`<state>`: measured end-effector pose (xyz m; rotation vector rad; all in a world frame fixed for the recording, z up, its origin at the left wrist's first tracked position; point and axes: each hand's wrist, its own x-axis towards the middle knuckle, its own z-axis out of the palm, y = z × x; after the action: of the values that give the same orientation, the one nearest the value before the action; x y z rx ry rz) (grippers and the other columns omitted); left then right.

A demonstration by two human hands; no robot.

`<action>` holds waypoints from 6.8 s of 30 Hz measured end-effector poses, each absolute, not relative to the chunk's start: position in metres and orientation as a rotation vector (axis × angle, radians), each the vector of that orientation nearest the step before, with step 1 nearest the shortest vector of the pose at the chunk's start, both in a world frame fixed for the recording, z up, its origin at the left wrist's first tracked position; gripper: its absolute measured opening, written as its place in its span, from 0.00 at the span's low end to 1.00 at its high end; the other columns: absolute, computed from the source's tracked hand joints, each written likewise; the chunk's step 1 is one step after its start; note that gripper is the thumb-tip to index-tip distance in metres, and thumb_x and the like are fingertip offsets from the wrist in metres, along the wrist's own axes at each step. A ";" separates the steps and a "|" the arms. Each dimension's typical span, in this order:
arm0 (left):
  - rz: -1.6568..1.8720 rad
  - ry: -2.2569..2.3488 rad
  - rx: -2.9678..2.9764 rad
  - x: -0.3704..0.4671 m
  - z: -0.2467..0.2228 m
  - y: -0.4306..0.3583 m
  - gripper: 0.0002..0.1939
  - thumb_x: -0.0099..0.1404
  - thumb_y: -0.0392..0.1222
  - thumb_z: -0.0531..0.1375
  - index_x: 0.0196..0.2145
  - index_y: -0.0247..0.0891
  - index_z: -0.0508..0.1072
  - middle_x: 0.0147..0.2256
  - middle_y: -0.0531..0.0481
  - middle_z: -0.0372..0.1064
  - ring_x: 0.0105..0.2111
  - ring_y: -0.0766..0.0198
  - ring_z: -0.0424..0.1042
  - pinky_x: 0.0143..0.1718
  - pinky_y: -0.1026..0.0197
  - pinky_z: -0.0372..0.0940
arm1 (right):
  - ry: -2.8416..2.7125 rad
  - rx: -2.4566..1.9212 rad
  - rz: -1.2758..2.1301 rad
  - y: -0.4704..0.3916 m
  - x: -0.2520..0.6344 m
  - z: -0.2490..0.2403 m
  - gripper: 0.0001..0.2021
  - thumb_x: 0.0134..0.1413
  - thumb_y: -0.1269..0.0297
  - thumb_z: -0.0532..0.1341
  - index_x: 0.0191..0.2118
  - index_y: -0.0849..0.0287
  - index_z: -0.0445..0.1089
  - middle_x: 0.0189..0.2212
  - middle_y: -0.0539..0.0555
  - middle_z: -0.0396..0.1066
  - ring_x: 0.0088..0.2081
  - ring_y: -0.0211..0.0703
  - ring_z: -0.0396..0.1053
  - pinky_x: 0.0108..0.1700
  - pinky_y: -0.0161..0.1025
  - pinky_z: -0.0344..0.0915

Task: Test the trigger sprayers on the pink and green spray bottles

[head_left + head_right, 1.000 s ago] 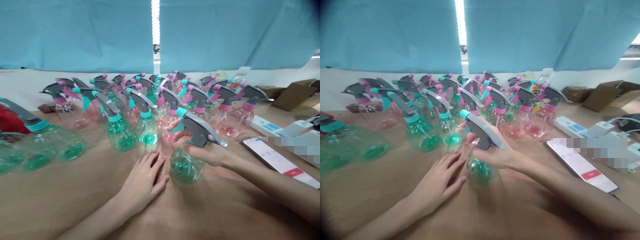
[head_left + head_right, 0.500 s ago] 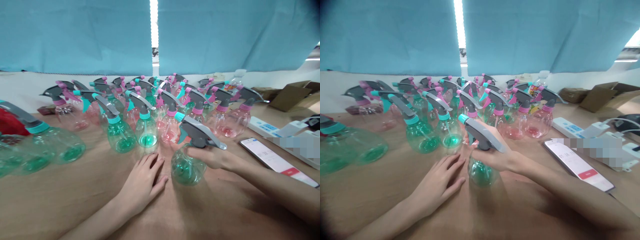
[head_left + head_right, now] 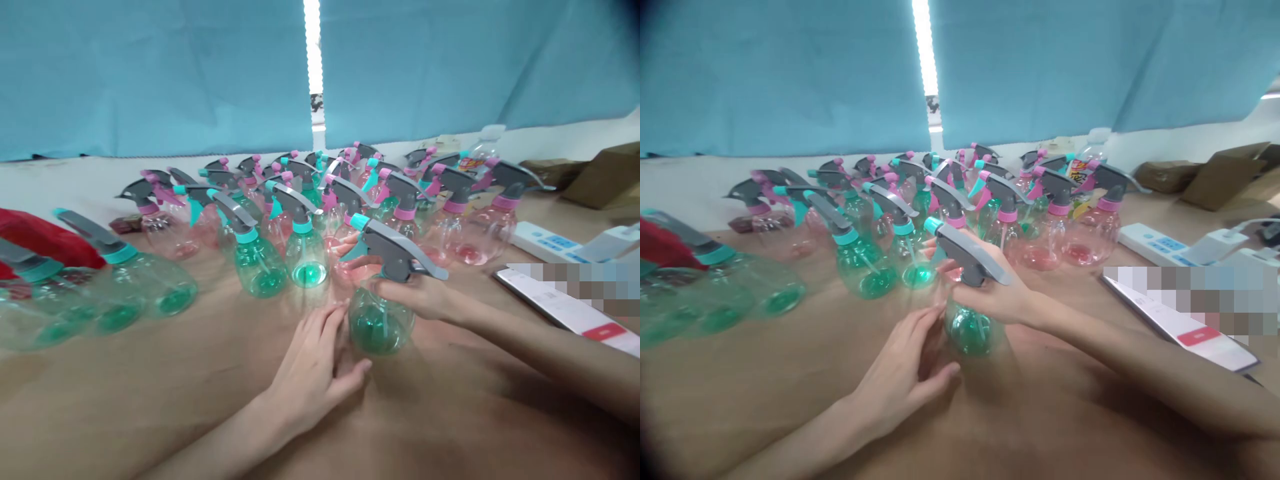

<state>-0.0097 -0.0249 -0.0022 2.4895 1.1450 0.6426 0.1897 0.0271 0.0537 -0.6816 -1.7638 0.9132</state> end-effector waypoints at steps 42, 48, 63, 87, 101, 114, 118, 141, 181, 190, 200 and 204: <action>0.828 2.226 2.549 -0.173 0.052 -0.001 0.24 0.65 0.56 0.61 0.51 0.37 0.68 0.44 0.41 0.73 0.48 0.42 0.67 0.45 0.45 0.59 | -2.178 -0.852 -0.288 0.059 0.055 0.140 0.13 0.58 0.59 0.61 0.43 0.63 0.71 0.40 0.59 0.73 0.39 0.47 0.71 0.38 0.43 0.64; 0.728 2.275 2.673 -0.172 0.057 0.019 0.24 0.63 0.58 0.61 0.49 0.38 0.70 0.46 0.39 0.70 0.49 0.40 0.65 0.45 0.46 0.59 | -2.184 -1.170 -0.456 0.071 0.042 0.141 0.21 0.57 0.53 0.59 0.49 0.64 0.68 0.42 0.61 0.75 0.40 0.54 0.72 0.34 0.43 0.62; 0.701 2.193 2.706 -0.179 0.067 0.037 0.25 0.64 0.57 0.63 0.50 0.37 0.68 0.51 0.40 0.66 0.51 0.37 0.62 0.54 0.40 0.50 | -2.186 -1.201 -0.264 0.095 0.031 0.134 0.24 0.49 0.59 0.66 0.50 0.64 0.65 0.29 0.58 0.73 0.33 0.57 0.71 0.33 0.48 0.64; 0.933 1.697 2.578 -0.134 0.056 -0.021 0.30 0.68 0.57 0.56 0.61 0.40 0.58 0.55 0.40 0.62 0.55 0.47 0.63 0.54 0.46 0.60 | -2.358 -1.034 0.066 0.065 0.053 0.133 0.21 0.58 0.64 0.60 0.56 0.64 0.59 0.30 0.55 0.75 0.36 0.51 0.73 0.36 0.43 0.63; 0.958 1.144 1.988 -0.058 0.018 -0.054 0.40 0.59 0.46 0.68 0.63 0.50 0.53 0.58 0.43 0.64 0.55 0.43 0.67 0.50 0.39 0.67 | -2.311 -0.961 0.615 -0.009 0.147 0.124 0.36 0.48 0.44 0.65 0.59 0.56 0.56 0.43 0.57 0.74 0.42 0.48 0.72 0.39 0.44 0.67; 0.884 0.904 2.223 0.006 0.001 -0.037 0.48 0.54 0.52 0.71 0.65 0.51 0.49 0.63 0.42 0.53 0.64 0.43 0.52 0.60 0.38 0.53 | -2.141 -0.749 0.992 -0.011 0.201 0.076 0.17 0.50 0.57 0.67 0.45 0.52 0.67 0.34 0.49 0.72 0.35 0.43 0.71 0.33 0.41 0.69; 0.851 0.882 2.252 0.015 0.001 -0.025 0.53 0.54 0.55 0.70 0.67 0.50 0.43 0.65 0.41 0.49 0.65 0.41 0.45 0.61 0.36 0.50 | -2.007 -0.717 0.973 -0.008 0.197 0.078 0.13 0.54 0.57 0.64 0.45 0.52 0.68 0.32 0.48 0.71 0.35 0.43 0.70 0.34 0.42 0.69; 0.369 1.127 2.768 -0.021 -0.004 0.011 0.39 0.63 0.61 0.61 0.64 0.41 0.53 0.61 0.37 0.57 0.60 0.42 0.56 0.55 0.40 0.56 | -1.872 -0.727 0.899 0.028 0.201 0.076 0.06 0.54 0.62 0.63 0.35 0.53 0.64 0.22 0.43 0.57 0.21 0.33 0.54 0.23 0.34 0.55; 0.331 1.208 2.728 -0.020 -0.005 0.006 0.30 0.67 0.53 0.57 0.62 0.37 0.60 0.62 0.37 0.56 0.60 0.43 0.55 0.56 0.41 0.58 | -1.762 -0.723 0.986 0.033 0.200 0.069 0.07 0.54 0.68 0.64 0.39 0.54 0.67 0.32 0.47 0.67 0.27 0.32 0.64 0.26 0.31 0.62; 0.299 1.214 2.714 -0.019 -0.003 0.007 0.30 0.67 0.52 0.58 0.61 0.35 0.61 0.61 0.37 0.56 0.60 0.43 0.55 0.56 0.42 0.58 | -1.730 -0.655 1.094 0.034 0.201 0.065 0.08 0.56 0.68 0.63 0.41 0.53 0.66 0.28 0.44 0.66 0.26 0.31 0.65 0.27 0.30 0.62; 0.317 1.212 2.710 -0.019 -0.002 0.007 0.29 0.67 0.52 0.57 0.61 0.36 0.61 0.61 0.37 0.57 0.60 0.43 0.56 0.56 0.42 0.58 | -1.756 -0.705 1.116 0.036 0.201 0.062 0.09 0.57 0.66 0.63 0.43 0.53 0.65 0.26 0.43 0.63 0.24 0.32 0.64 0.26 0.31 0.61; 0.311 1.221 2.714 -0.019 -0.002 0.007 0.29 0.67 0.52 0.57 0.61 0.37 0.61 0.61 0.37 0.57 0.60 0.44 0.56 0.56 0.42 0.58 | -1.768 -0.675 1.112 0.037 0.201 0.062 0.08 0.58 0.66 0.61 0.43 0.54 0.64 0.30 0.46 0.68 0.29 0.34 0.71 0.34 0.34 0.67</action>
<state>-0.0189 0.0068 -0.0025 2.7141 1.2212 0.3108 0.2009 0.0368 0.0617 -0.6748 -1.7678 1.1117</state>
